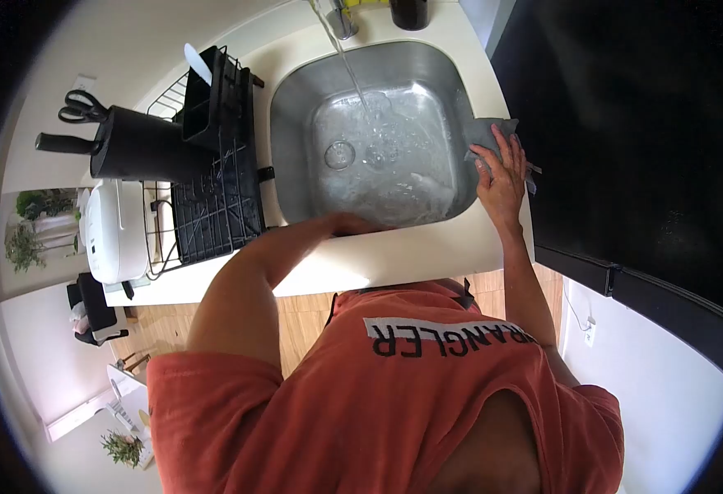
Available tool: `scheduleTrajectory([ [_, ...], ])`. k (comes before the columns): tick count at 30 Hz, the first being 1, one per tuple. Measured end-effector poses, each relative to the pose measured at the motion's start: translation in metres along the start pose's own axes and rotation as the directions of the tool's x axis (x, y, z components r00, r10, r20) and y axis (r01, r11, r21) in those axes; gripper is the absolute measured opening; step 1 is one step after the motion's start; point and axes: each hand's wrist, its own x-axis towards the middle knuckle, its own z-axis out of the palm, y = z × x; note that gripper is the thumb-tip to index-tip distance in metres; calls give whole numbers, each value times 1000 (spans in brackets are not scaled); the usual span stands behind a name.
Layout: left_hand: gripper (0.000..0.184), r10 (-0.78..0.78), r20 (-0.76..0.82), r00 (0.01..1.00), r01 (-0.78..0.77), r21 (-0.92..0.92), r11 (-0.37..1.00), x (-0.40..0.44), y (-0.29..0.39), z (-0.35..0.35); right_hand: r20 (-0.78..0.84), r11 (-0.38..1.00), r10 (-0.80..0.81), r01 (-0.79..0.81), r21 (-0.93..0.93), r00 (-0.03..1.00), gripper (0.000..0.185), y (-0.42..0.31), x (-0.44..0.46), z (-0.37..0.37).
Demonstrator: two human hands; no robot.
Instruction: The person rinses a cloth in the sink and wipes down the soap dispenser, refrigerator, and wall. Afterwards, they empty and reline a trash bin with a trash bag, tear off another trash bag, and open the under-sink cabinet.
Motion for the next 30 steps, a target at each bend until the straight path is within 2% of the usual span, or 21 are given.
scheduleTrajectory([
  [3, 48, 281, -163, 946, -277, 45, 960, 62, 41, -2, 7, 1000, 19, -19, -14, 1000, 24, -4, 3, -3],
  [4, 47, 323, -207, 924, -307, 104, 946, 84, 52, -4, 16, 1000, 19, -19, 0, 1000, 24, -4, 3, -3],
  [7, 45, 345, -348, 872, -235, 320, 918, 122, 66, -9, 21, 1000, 10, -10, -2, 1000, 24, -7, 6, -5],
  [8, 40, 483, -533, 695, -312, 382, 870, 117, 63, -13, 34, 1000, 16, -17, 11, 999, 24, -8, 8, -6],
  [9, 40, 492, -536, 686, -322, 383, 866, 113, 73, -29, 49, 999, 24, -25, 25, 999, 25, -8, 10, -6],
  [10, 40, 228, -478, 848, -79, 311, 947, 109, 81, -50, 45, 999, 24, -25, 21, 999, 26, -9, 11, -6],
  [11, 41, -60, -372, 926, 187, 317, 930, 104, 88, -71, 50, 1000, 23, -24, 14, 998, 26, -9, 13, -6],
  [12, 42, -143, -524, 840, 253, 145, 957, 108, 83, -84, 48, 999, 25, -27, 30, 999, 26, -11, 14, -7],
  [13, 43, -203, -713, 671, 195, -95, 976, 113, 78, -101, 45, 999, 29, -31, 45, 999, 26, -13, 13, -7],
  [14, 45, -250, -852, 459, 3, -280, 960, 120, 75, -116, 48, 999, 27, -28, 37, 999, 26, -13, 15, -7],
  [15, 47, -296, -915, 275, -205, -357, 911, 130, 73, -134, 71, 999, 40, -41, 16, 997, 25, -14, 15, -7],
  [16, 49, -337, -927, 167, -307, -373, 875, 143, 75, -157, 94, 998, 56, -56, -6, 994, 25, -14, 15, -7],
  [17, 51, -369, -925, 90, -344, -377, 860, 156, 77, -182, 94, 999, 52, -51, -13, 994, 25, -13, 16, -6],
  [19, 55, -362, -932, -11, -266, -346, 900, 190, 80, -228, 100, 998, 66, -63, -25, 993, 26, -13, 14, -5],
  [20, 55, -365, -931, -10, -269, -349, 898, 204, 91, -243, 103, 998, 64, -61, -27, 993, 26, -12, 15, -4],
  [22, 57, -370, -892, -261, -669, -109, 735, 229, 113, -253, 95, 998, 51, -49, -25, 994, 26, -10, 13, -3],
  [23, 57, -371, -892, -257, -672, -111, 732, 221, 123, -243, 98, 998, 54, -51, -29, 994, 26, -10, 13, -4],
  [25, 53, -211, -965, -158, -851, 24, 525, 191, 150, -207, 98, 998, 60, -60, -3, 993, 26, -14, 15, -6],
  [27, 53, 8, -984, -176, -787, 146, 600, 217, 138, -170, 77, 998, 55, -55, 5, 996, 26, -14, 15, -5],
  [29, 56, -43, -997, 59, -849, -73, 524, 197, 154, -104, 52, 998, 53, -54, 14, 997, 27, -14, 14, -4],
  [30, 57, 46, -992, 117, -819, -71, 570, 204, 148, -66, 41, 998, 54, -55, 17, 998, 27, -13, 14, -4],
])
